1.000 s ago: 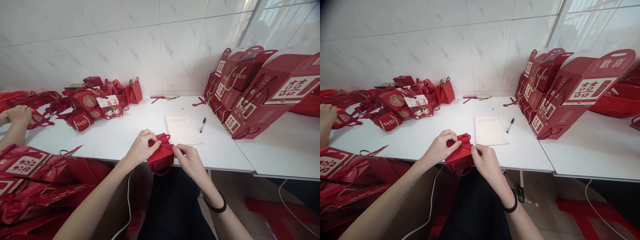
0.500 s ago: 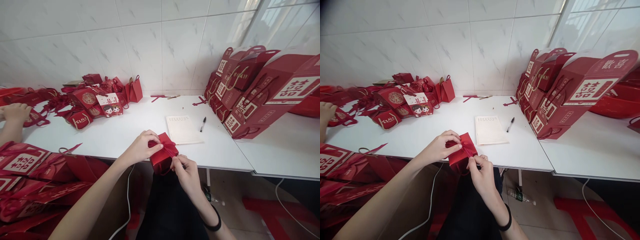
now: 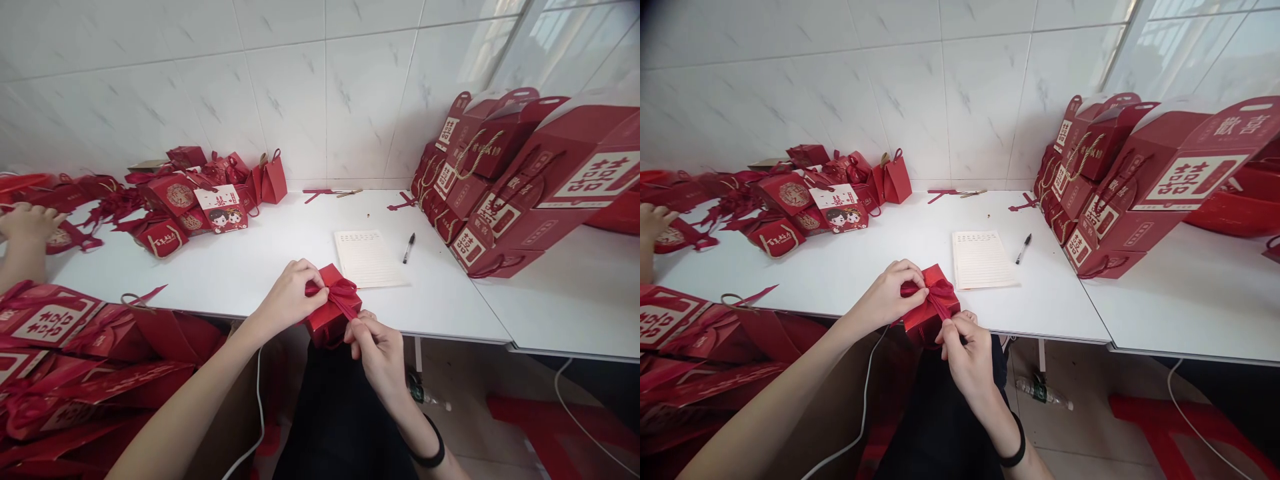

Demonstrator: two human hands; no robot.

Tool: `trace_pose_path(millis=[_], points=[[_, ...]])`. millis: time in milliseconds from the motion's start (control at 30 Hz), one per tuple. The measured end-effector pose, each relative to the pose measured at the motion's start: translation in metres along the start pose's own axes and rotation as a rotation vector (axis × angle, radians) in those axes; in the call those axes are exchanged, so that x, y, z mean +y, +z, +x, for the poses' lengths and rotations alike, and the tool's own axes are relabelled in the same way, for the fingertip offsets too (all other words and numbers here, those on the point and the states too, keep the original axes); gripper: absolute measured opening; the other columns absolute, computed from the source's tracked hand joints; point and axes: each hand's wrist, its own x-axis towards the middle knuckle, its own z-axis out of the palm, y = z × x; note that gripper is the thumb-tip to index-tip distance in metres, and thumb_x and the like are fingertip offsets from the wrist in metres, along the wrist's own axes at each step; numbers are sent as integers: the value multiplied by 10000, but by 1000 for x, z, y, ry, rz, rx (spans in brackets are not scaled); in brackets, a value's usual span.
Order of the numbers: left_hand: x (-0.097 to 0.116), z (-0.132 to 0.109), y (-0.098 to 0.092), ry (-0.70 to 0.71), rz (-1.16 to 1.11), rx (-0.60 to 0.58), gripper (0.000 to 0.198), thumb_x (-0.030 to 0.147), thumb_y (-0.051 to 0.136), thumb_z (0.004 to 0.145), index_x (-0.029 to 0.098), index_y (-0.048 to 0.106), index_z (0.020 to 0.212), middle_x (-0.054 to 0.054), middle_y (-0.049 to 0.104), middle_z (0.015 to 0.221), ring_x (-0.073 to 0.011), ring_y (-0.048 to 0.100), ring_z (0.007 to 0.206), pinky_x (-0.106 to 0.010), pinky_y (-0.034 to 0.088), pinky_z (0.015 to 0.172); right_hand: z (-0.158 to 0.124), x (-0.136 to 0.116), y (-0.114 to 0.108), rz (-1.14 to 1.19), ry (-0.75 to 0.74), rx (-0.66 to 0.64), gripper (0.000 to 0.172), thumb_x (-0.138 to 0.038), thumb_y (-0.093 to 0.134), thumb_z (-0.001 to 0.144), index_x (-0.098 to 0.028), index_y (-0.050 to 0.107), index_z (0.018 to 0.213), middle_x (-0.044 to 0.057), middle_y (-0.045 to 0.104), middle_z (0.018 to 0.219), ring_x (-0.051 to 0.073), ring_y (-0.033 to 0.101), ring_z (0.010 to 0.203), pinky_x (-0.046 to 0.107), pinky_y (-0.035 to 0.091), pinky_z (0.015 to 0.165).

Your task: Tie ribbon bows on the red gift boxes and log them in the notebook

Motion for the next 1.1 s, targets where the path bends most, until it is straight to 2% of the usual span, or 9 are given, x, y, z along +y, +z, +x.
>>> trace_pose_path(millis=[200,300,400,500,567,667,833,933,1100], points=[[3,0,1,-20,-4,-4,91,223,553,746,199,565,659,-23,574,871,-188,522,901,-338,442,826,-10,3,-10,33,-137,14,396,-190,424,875,-203,456,480,-63,389,368,119,396,452,339,375,763],[2,1,0,-28,-37,-33,96,249,552,759,200,582,681,-24,574,892,-186,521,919,-326,441,826,-12,7,-20,-59,-185,26,404,-172,409,883,-197,427,480,-54,369,393,118,388,463,326,377,692],[1,3,-2,-25,-66,-65,114,265,543,765,200,584,681,-24,576,887,-184,525,920,-324,435,835,-10,2,-24,-254,-325,226,267,-164,475,852,-196,443,589,-33,408,523,133,403,548,297,346,599],[0,6,-5,-38,-72,-87,120,257,543,757,195,576,659,-21,576,862,-183,534,899,-326,429,830,-7,-14,-11,-422,-626,387,161,-183,615,781,-198,459,743,-17,455,654,145,432,640,301,358,624],[0,7,-7,-40,-76,-96,115,251,550,747,193,575,650,-17,573,851,-179,543,881,-322,428,822,-6,-24,6,-536,-761,256,159,-218,653,778,-193,498,805,4,508,709,163,467,708,333,375,691],[2,8,-9,-64,-104,-119,104,241,551,740,190,577,653,-14,563,860,-166,554,852,-309,434,805,-5,-25,36,-736,-767,65,80,-185,602,822,-171,561,888,48,565,811,187,484,781,364,365,752],[4,10,-12,-113,-160,-152,102,229,564,724,182,576,634,-21,554,870,-164,557,839,-312,438,806,3,-6,60,-837,-720,186,129,-40,517,822,-154,578,824,65,553,798,181,454,732,339,351,692],[4,9,-10,-94,-164,-127,106,230,569,727,184,576,631,-22,557,861,-169,556,850,-319,438,813,7,-1,58,-751,-727,215,128,-39,536,821,-148,564,761,67,553,762,179,452,713,315,335,625],[3,3,-1,-31,-137,-21,79,206,571,730,188,569,653,-23,561,871,-168,552,859,-321,448,806,9,1,47,-526,-802,139,134,-42,553,837,-157,539,770,31,538,706,153,474,703,316,370,646]])
